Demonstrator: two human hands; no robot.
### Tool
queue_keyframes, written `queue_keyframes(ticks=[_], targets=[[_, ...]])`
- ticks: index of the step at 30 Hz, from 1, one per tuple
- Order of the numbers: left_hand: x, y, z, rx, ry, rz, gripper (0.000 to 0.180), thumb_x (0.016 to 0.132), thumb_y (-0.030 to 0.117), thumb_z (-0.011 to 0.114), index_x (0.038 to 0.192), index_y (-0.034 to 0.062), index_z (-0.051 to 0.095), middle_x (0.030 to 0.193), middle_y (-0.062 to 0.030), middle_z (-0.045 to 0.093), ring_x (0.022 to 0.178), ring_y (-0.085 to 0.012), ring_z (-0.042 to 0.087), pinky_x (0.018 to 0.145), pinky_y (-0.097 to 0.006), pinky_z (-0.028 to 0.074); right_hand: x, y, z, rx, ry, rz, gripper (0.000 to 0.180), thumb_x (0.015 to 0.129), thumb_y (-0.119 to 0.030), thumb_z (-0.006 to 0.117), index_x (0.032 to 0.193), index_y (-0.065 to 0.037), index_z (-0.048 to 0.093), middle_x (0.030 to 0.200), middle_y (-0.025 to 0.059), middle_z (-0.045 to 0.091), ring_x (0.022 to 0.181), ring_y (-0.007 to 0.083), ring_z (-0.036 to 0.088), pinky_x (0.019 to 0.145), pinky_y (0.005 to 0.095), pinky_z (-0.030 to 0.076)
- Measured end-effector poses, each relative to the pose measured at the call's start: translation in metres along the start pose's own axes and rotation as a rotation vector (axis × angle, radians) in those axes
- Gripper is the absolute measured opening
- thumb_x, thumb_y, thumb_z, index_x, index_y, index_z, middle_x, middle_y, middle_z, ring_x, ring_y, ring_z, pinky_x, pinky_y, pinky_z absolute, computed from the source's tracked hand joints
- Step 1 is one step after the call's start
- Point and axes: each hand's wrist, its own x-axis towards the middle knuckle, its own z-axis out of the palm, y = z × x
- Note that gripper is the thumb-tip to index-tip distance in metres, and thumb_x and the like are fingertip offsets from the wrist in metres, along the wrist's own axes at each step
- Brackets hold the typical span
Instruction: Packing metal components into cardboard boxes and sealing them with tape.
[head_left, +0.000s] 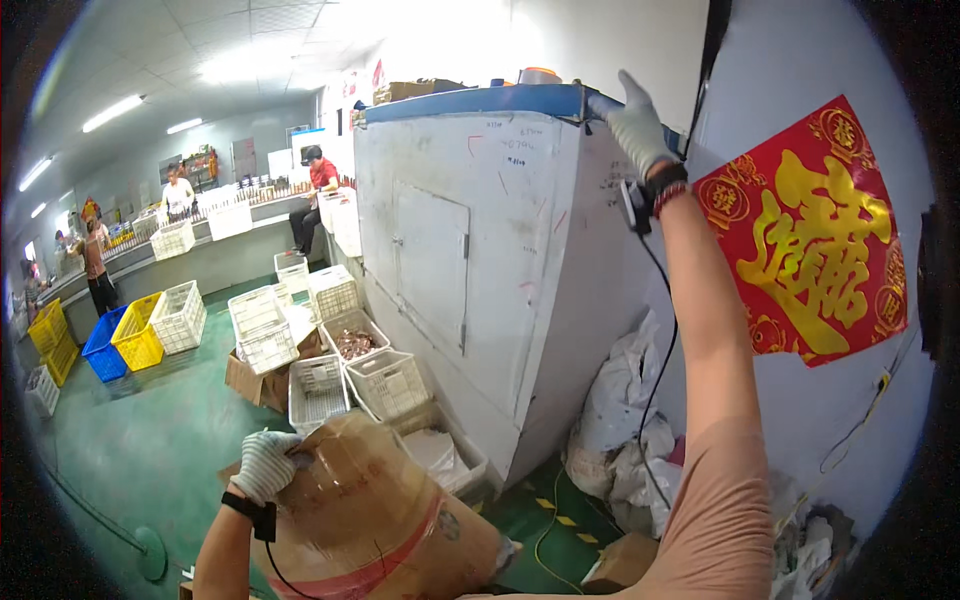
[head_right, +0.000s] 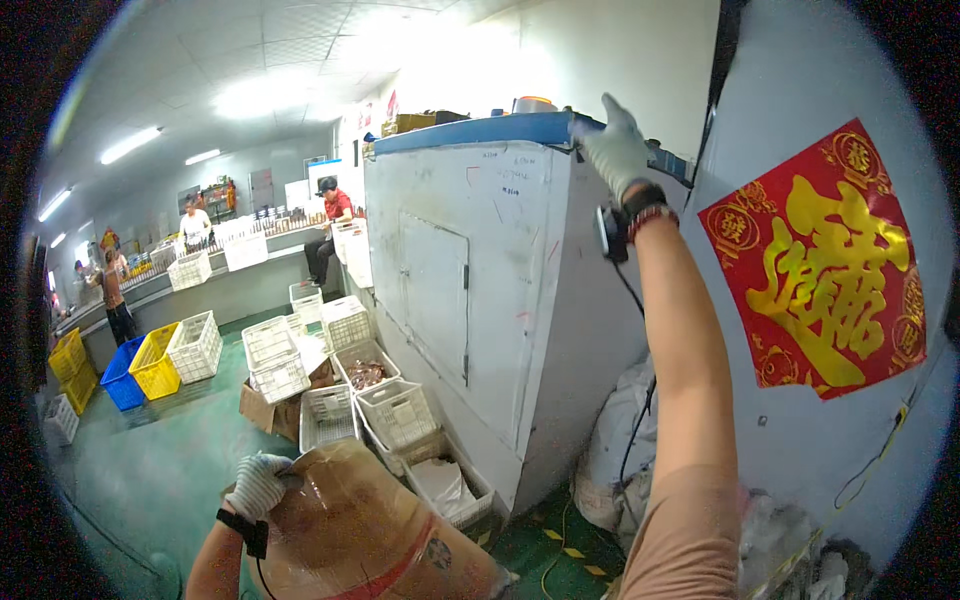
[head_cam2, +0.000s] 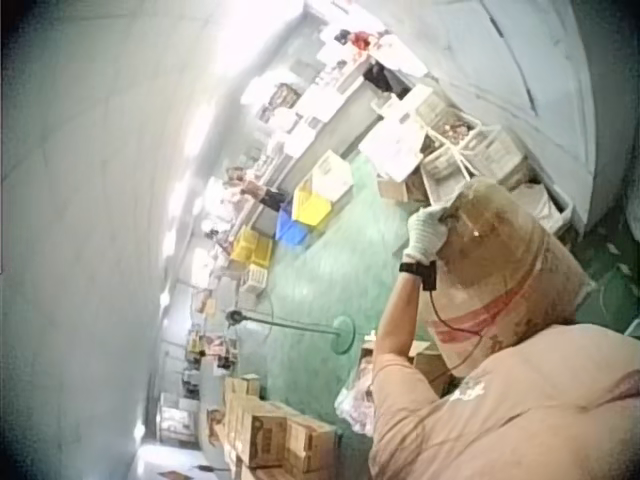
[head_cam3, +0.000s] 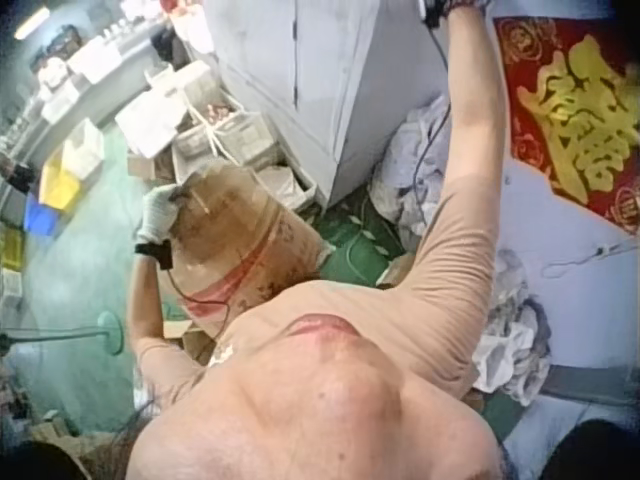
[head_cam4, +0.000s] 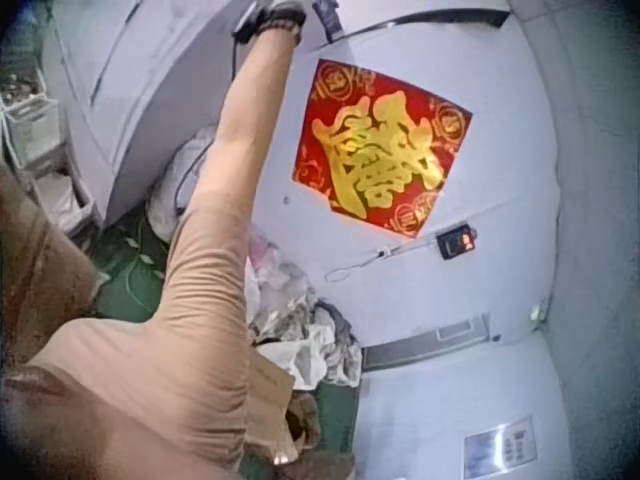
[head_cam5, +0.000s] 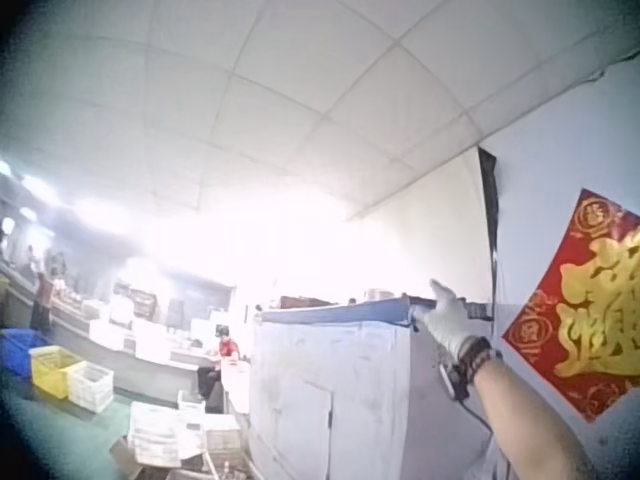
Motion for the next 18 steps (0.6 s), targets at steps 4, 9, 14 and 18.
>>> queue_keyframes(ticks=[4, 9, 14, 18], targets=[[0.044, -0.051, 0.029, 0.031, 0.045, -0.054, 0.007, 0.079, 0.019, 0.076, 0.083, 0.0134, 0.077, 0.073, -0.0129, 0.069, 0.070, -0.0359, 0.068, 0.067, -0.045, 0.054, 0.091, 0.005, 0.074, -0.260, -0.112, 0.175, 0.084, 0.090, -0.060, 0.063, 0.154, -0.008, 0.045, 0.159, 0.0174, 0.044, 0.148, 0.0334, 0.042, 0.123, 0.0430, 0.032], [0.053, -0.107, 0.059, 0.172, -0.022, -0.056, 0.005, 0.078, 0.020, 0.074, 0.080, 0.0163, 0.076, 0.071, -0.0104, 0.069, 0.070, -0.0339, 0.068, 0.075, -0.046, 0.052, 0.149, 0.056, 0.141, -0.308, -0.220, 0.252, 0.080, 0.092, -0.060, 0.060, 0.152, -0.007, 0.050, 0.158, 0.0172, 0.046, 0.148, 0.0327, 0.043, 0.121, 0.0447, 0.035], [-0.007, -0.172, 0.141, 0.301, -0.282, -0.192, 0.010, 0.076, 0.027, 0.075, 0.078, 0.0175, 0.076, 0.073, -0.0099, 0.072, 0.075, -0.0310, 0.071, 0.077, -0.046, 0.052, 0.156, 0.028, 0.164, -0.742, -0.499, 0.037, 0.063, 0.090, -0.052, 0.065, 0.133, -0.006, 0.066, 0.134, 0.0222, 0.065, 0.127, 0.0370, 0.061, 0.108, 0.0444, 0.047], [-0.040, -0.181, 0.187, 0.416, -0.411, -0.114, 0.011, 0.077, 0.022, 0.070, 0.075, 0.0128, 0.075, 0.073, -0.0145, 0.071, 0.075, -0.0333, 0.070, 0.075, -0.046, 0.053, 0.134, 0.056, 0.173, -0.743, -0.379, -0.593, 0.043, 0.094, -0.037, 0.068, 0.120, -0.002, 0.070, 0.106, 0.0169, 0.075, 0.095, 0.0307, 0.071, 0.085, 0.0440, 0.054]])
